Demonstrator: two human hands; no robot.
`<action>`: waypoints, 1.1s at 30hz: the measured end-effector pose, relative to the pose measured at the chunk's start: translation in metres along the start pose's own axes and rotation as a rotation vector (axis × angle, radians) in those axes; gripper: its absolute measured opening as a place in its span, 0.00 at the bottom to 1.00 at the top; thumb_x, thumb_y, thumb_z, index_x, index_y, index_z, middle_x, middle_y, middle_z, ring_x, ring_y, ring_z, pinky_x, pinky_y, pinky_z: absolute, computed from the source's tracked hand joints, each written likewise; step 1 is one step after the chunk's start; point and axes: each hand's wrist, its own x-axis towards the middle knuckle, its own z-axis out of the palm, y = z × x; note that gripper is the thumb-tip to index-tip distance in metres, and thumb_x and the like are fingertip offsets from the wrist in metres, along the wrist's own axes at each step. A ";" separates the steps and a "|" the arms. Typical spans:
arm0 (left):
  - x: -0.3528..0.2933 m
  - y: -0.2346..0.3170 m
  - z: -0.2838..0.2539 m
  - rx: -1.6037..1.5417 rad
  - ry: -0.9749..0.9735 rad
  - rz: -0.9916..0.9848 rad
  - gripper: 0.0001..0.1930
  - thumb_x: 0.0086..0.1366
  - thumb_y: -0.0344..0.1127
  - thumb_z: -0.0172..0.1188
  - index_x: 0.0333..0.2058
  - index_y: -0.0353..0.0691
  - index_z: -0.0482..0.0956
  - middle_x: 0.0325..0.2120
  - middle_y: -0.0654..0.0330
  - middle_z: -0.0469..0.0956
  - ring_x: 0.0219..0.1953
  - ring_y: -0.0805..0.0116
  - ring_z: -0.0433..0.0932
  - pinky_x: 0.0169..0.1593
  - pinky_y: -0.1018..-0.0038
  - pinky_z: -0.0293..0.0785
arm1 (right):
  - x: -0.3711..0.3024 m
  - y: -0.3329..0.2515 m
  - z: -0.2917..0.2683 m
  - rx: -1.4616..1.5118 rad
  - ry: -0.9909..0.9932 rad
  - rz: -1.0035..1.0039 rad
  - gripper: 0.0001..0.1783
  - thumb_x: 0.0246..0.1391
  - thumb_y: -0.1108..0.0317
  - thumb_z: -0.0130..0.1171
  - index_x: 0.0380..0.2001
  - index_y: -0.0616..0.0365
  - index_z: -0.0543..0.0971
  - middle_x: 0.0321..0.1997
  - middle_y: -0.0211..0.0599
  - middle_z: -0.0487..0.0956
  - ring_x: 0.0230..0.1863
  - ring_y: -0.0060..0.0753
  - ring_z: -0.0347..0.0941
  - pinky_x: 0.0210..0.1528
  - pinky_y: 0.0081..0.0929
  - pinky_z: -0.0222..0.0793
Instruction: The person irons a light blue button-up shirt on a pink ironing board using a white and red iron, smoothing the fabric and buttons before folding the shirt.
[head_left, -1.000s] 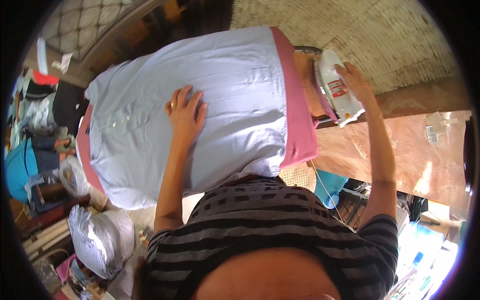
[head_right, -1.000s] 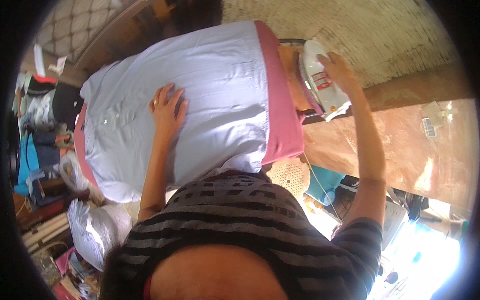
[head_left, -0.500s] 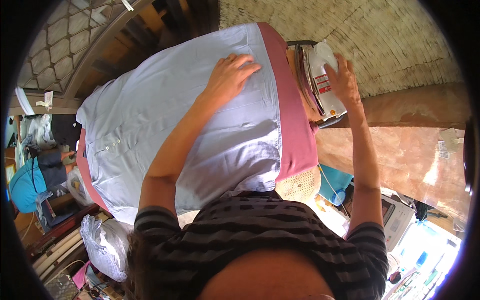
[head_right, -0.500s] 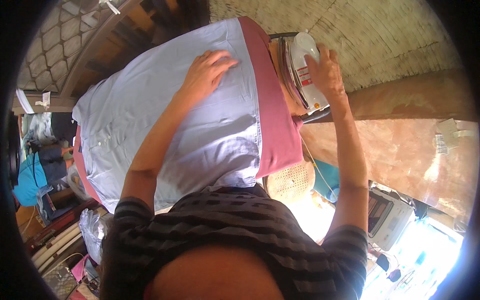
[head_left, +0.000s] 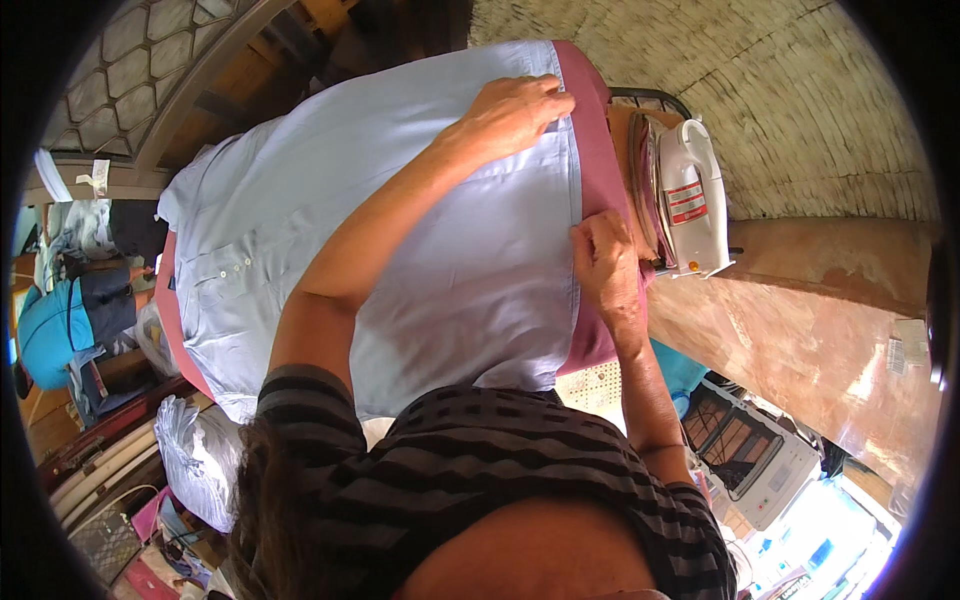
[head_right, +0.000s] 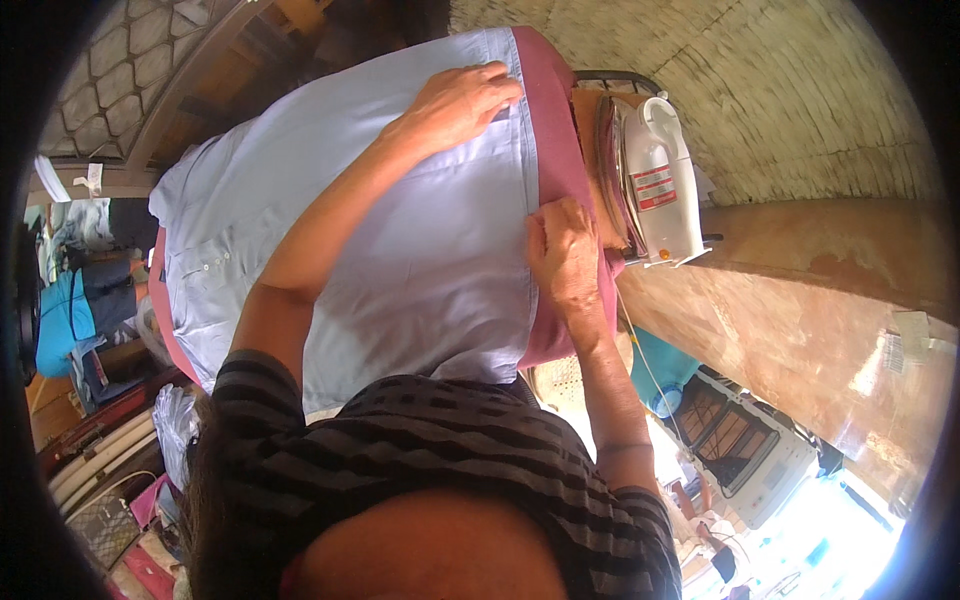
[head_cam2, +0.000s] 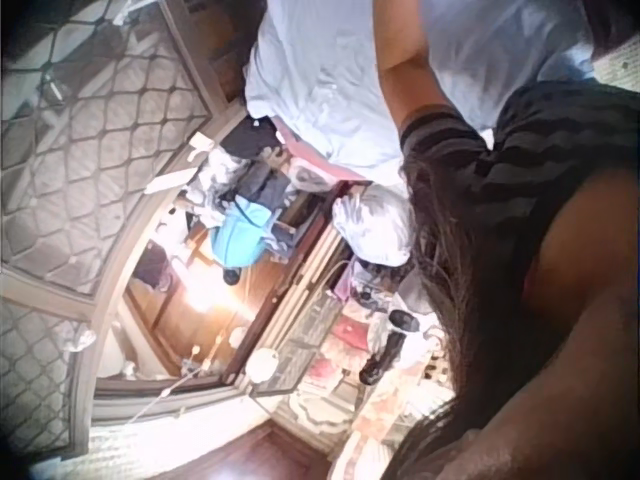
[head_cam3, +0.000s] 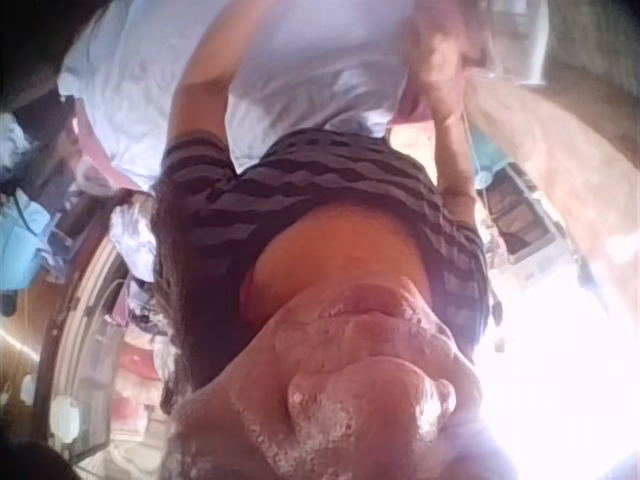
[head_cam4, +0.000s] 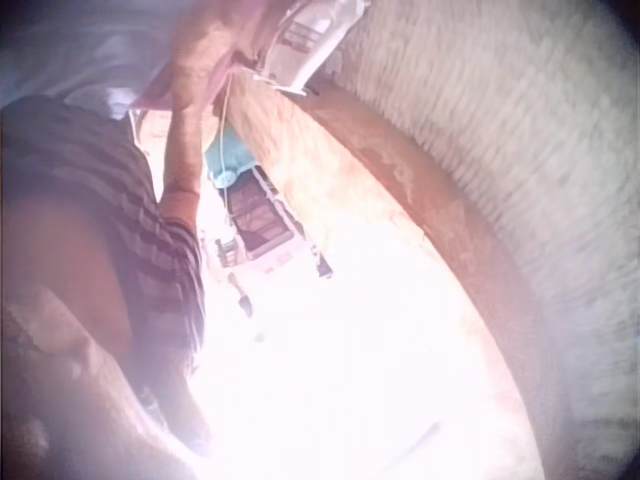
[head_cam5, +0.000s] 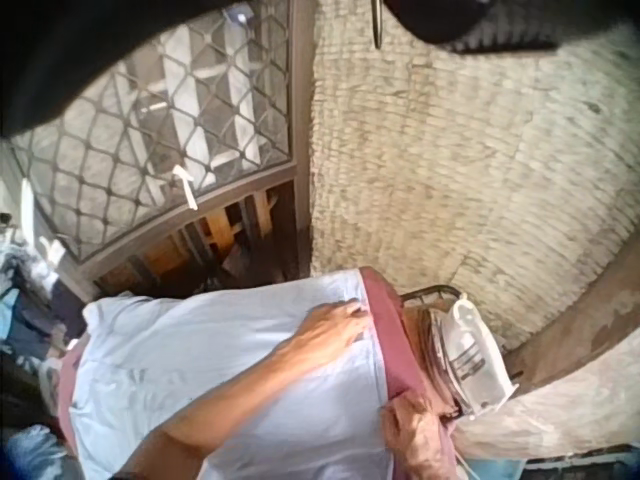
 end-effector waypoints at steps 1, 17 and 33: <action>0.003 0.002 0.002 0.007 0.055 -0.004 0.03 0.62 0.29 0.60 0.34 0.45 0.78 0.36 0.62 0.75 0.38 0.56 0.79 0.42 0.59 0.76 | 0.001 0.006 0.001 0.035 0.024 -0.004 0.05 0.52 0.73 0.61 0.30 0.60 0.75 0.32 0.46 0.74 0.37 0.53 0.72 0.43 0.45 0.68; -0.015 -0.023 0.067 -0.191 0.473 0.162 0.05 0.59 0.31 0.63 0.32 0.52 0.78 0.33 0.64 0.72 0.39 0.63 0.76 0.39 0.64 0.76 | -0.021 -0.005 0.015 -0.127 0.065 -0.012 0.14 0.52 0.64 0.67 0.32 0.63 0.76 0.37 0.44 0.73 0.44 0.49 0.70 0.47 0.46 0.65; -0.026 -0.013 0.049 -0.307 0.448 0.073 0.07 0.61 0.27 0.60 0.37 0.46 0.80 0.35 0.61 0.75 0.41 0.57 0.76 0.45 0.62 0.74 | -0.022 -0.012 0.001 0.180 -0.228 0.292 0.16 0.56 0.67 0.64 0.44 0.62 0.73 0.27 0.48 0.77 0.28 0.48 0.78 0.33 0.41 0.72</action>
